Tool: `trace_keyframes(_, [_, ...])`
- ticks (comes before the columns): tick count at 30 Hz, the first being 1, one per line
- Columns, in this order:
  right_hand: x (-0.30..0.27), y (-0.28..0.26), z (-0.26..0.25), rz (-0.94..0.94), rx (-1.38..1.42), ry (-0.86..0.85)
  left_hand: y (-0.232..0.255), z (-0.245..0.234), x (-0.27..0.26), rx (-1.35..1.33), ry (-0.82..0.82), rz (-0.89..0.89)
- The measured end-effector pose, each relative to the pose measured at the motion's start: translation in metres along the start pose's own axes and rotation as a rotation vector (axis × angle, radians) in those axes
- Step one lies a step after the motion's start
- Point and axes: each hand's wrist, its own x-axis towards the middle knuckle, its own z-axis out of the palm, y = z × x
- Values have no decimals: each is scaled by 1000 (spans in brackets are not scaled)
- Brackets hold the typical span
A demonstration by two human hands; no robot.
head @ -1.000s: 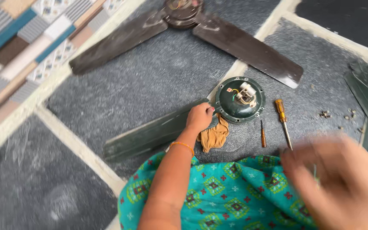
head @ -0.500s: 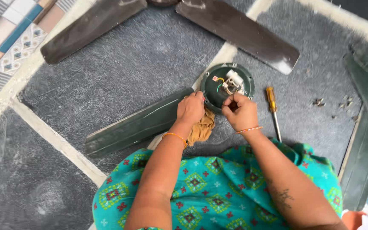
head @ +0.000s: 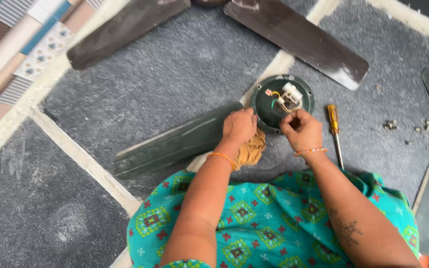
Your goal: The person sits on the floor and works on the internal wiring of a ceiling fan motor housing using a screwdriver. They then wipe the motor housing and a fan blade with a cloth before positioning the blade against the motor.
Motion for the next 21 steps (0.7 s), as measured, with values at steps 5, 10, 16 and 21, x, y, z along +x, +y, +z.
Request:
trace_keyframes(5, [-5, 5, -3, 6, 39, -26, -10, 4, -3, -83, -6, -12])
trace_keyframes(10, [-1, -6, -4, -15, -93, -15, -13, -8, -5, -311, -13, -108])
trace_keyframes(16, [-6, -1, -2, 10, -54, -28, -13, -4, -10, -321, 65, -53])
trace_keyframes(21, [-1, -3, -2, -4, -128, -18, -11, -6, -8, -273, 40, -45])
